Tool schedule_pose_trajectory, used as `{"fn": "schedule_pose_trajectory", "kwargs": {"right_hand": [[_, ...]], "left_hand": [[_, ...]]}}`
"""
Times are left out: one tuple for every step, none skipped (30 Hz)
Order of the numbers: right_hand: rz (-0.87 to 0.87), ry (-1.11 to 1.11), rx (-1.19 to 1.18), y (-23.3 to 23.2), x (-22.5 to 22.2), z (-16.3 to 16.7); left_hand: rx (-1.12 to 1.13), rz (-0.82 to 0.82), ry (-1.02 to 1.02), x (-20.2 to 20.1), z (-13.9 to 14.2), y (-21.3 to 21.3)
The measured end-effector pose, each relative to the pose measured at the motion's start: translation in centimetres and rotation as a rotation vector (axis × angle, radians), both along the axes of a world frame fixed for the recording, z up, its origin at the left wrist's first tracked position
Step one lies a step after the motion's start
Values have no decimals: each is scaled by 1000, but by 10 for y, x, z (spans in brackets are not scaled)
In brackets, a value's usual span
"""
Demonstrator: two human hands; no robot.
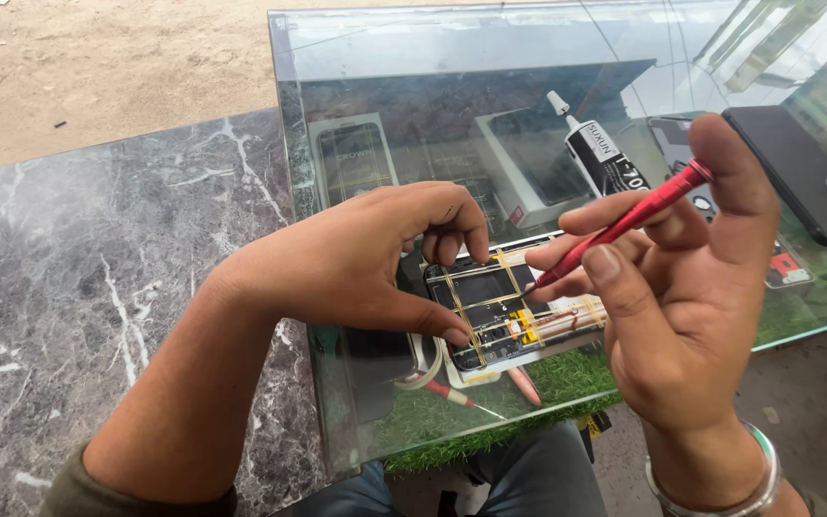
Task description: The person works on a disassembled smartphone on a glass counter, using a red precision screwdriver-like tool on the phone's frame and internal components. They then hold the phone upright and apply adhesive from a T-7000 tube along its inner edge, set the tube down, and pick up the phone's back cover.
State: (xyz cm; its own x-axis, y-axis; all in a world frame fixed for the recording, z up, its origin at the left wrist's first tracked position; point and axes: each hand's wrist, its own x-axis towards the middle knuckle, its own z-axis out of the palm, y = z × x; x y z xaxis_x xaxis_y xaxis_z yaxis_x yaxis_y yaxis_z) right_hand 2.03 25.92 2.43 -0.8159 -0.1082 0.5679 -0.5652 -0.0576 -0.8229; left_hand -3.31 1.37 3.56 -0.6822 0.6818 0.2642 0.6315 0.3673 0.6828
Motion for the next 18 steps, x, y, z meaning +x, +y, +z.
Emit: {"fn": "schedule_pose_trajectory", "kwargs": {"right_hand": [[-12,-2,11,-1,-1,0],[-23,-4,22,-1,-1,0],[-35,-6,34,-1,-1,0],[-45,-12,41,-2,-1,0],[-56,-17,49,-2,0,0],[-66,-22,58,-2,0,0],[-77,-18,78,-2,-1,0],[-88,-13,97,-2,-2,0],[-99,-9,117,-1,-3,1],[-95,-18,100,-1,-3,0],[-92,-27,83,-1,-3,0],[-88,-35,67,-1,-4,0],[-84,-39,61,-2,-4,0],[-81,-42,54,-2,-4,-1],[-77,-46,48,-2,-4,-1],[-70,-37,56,-2,-4,-1],[-63,-29,64,-3,-3,-1],[-55,-20,74,-3,-3,-1]], "left_hand": [[22,-22,7,-1,0,-1],[44,-44,12,-2,-1,-2],[67,-66,19,-3,-1,-3],[77,-77,22,-5,-2,-4],[87,-88,24,-6,-3,-4],[99,-100,27,-8,-4,-5],[104,-108,39,-9,-6,-5],[110,-118,51,-10,-7,-6],[115,-128,63,-11,-8,-7],[121,-138,70,-12,-9,-8],[127,-149,78,-13,-9,-8],[133,-159,86,-13,-10,-9],[129,-157,83,-14,-10,-9],[124,-154,82,-14,-11,-10],[120,-151,80,-14,-11,-10],[124,-155,84,-14,-12,-11],[128,-160,88,-14,-12,-11],[134,-164,92,-14,-13,-12]]}}
